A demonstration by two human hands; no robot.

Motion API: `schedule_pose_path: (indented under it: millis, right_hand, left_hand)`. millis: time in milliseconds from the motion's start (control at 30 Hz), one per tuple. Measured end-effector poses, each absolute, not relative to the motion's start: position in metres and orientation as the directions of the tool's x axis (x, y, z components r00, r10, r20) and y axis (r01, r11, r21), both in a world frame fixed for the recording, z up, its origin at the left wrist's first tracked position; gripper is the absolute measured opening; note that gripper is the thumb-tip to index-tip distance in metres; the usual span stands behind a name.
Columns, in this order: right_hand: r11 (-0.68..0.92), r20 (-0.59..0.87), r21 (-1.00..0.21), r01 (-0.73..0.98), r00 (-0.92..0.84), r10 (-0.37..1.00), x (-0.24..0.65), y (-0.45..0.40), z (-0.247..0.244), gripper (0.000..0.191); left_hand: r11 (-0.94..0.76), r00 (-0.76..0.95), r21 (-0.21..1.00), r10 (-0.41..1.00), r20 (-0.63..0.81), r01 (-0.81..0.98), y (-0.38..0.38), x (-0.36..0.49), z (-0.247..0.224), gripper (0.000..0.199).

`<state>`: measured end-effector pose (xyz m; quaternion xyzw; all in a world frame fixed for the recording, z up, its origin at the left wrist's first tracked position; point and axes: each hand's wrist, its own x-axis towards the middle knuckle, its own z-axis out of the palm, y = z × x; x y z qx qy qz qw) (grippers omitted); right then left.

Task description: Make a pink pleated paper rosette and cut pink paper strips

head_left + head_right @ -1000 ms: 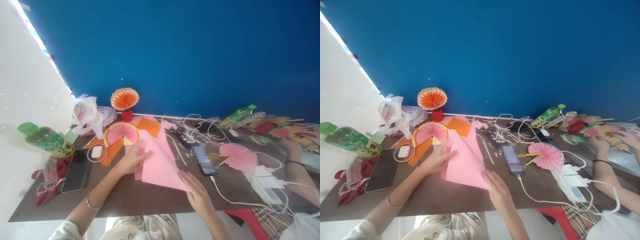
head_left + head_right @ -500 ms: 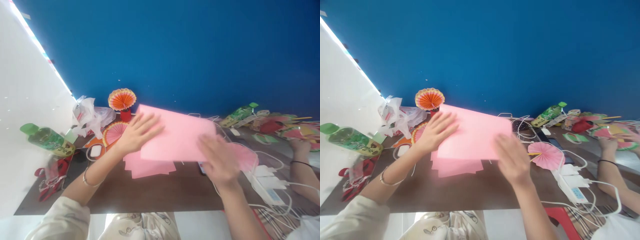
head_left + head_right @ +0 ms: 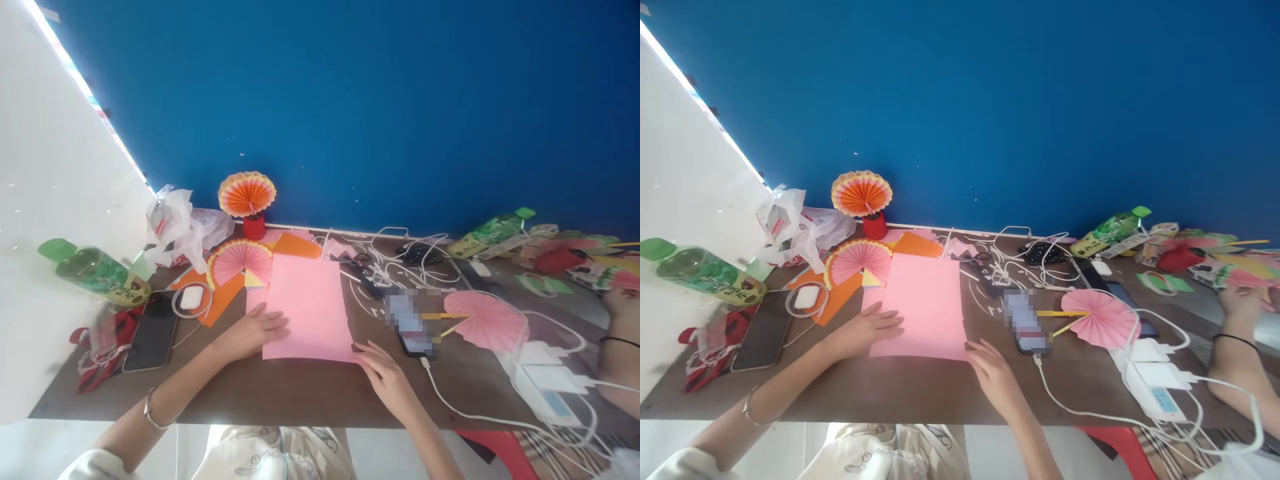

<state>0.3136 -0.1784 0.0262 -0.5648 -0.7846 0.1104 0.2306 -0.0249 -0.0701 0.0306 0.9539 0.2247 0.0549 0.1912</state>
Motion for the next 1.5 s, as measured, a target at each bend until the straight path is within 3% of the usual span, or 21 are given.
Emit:
schedule_pose_path:
  millis: [100,200,233,300,367,433,500,567,633,667,733,900,1100,1267,1500]
  right_hand:
    - [0.217,0.252,-0.545,0.810,-0.089,0.964,0.315,-0.171,0.038,0.021]
    - [0.101,0.470,-0.587,0.803,0.236,0.850,0.300,-0.163,0.048,0.025]
    - [0.082,0.574,-0.573,0.815,0.327,0.751,0.291,-0.161,0.050,0.033]
    - [0.180,0.712,-0.409,0.894,0.190,0.676,0.271,-0.157,0.050,0.039]
    - [0.400,0.591,-0.208,0.893,-0.211,0.779,0.251,-0.153,0.044,0.037]
    - [0.503,0.412,-0.116,0.856,-0.420,0.809,0.238,-0.147,0.035,0.035]
    - [0.532,0.352,-0.088,0.842,-0.474,0.807,0.233,-0.139,0.025,0.035]
    - [0.538,0.329,-0.073,0.840,-0.488,0.808,0.235,-0.130,0.019,0.039]
    - [0.551,0.303,-0.068,0.832,-0.509,0.806,0.240,-0.121,0.018,0.045]
    - [0.562,0.287,-0.066,0.824,-0.524,0.802,0.243,-0.117,0.019,0.047]
    - [0.579,0.261,-0.058,0.813,-0.547,0.795,0.246,-0.110,0.024,0.047]
    - [0.575,0.319,-0.035,0.817,-0.536,0.782,0.249,-0.095,0.027,0.037]
    - [0.642,0.481,-0.045,0.766,-0.546,0.686,0.257,-0.085,0.008,0.029]
    - [0.643,0.473,-0.123,0.756,-0.525,0.707,0.259,-0.086,0.005,0.033]
    - [0.602,0.414,-0.173,0.780,-0.497,0.763,0.267,-0.091,0.010,0.031]
  left_hand:
    - [-0.663,0.790,0.538,0.613,-0.009,0.520,-0.073,-0.017,0.037,0.029]
    - [-0.296,0.455,0.550,0.873,-0.177,0.781,-0.072,0.000,0.038,0.049]
    - [-0.197,0.361,0.542,0.908,-0.214,0.817,-0.070,0.005,0.038,0.051]
    - [-0.124,0.294,0.533,0.924,-0.247,0.837,-0.064,0.015,0.038,0.049]
    - [-0.137,0.315,0.527,0.912,-0.264,0.839,-0.059,0.021,0.037,0.045]
    - [-0.161,0.310,0.483,0.918,-0.247,0.861,-0.057,0.023,0.038,0.039]
    - [-0.192,0.241,0.394,0.967,-0.079,0.899,-0.061,0.024,0.038,0.033]
    - [-0.279,0.217,0.294,0.949,0.228,0.914,-0.069,0.025,0.039,0.033]
    - [-0.486,0.368,0.196,0.822,0.435,0.852,-0.080,0.029,0.038,0.033]
    - [-0.611,0.494,0.143,0.737,0.462,0.779,-0.085,0.031,0.036,0.031]
    - [-0.723,0.631,0.073,0.643,0.435,0.687,-0.090,0.036,0.031,0.028]
    - [-0.726,0.669,0.007,0.637,0.383,0.687,-0.083,0.039,0.013,0.032]
    - [-0.717,0.639,0.043,0.646,0.418,0.696,-0.075,0.031,0.004,0.031]
    - [-0.734,0.637,0.123,0.649,0.415,0.668,-0.076,0.023,0.004,0.028]
    - [-0.765,0.670,0.143,0.626,0.400,0.628,-0.082,0.021,0.003,0.028]
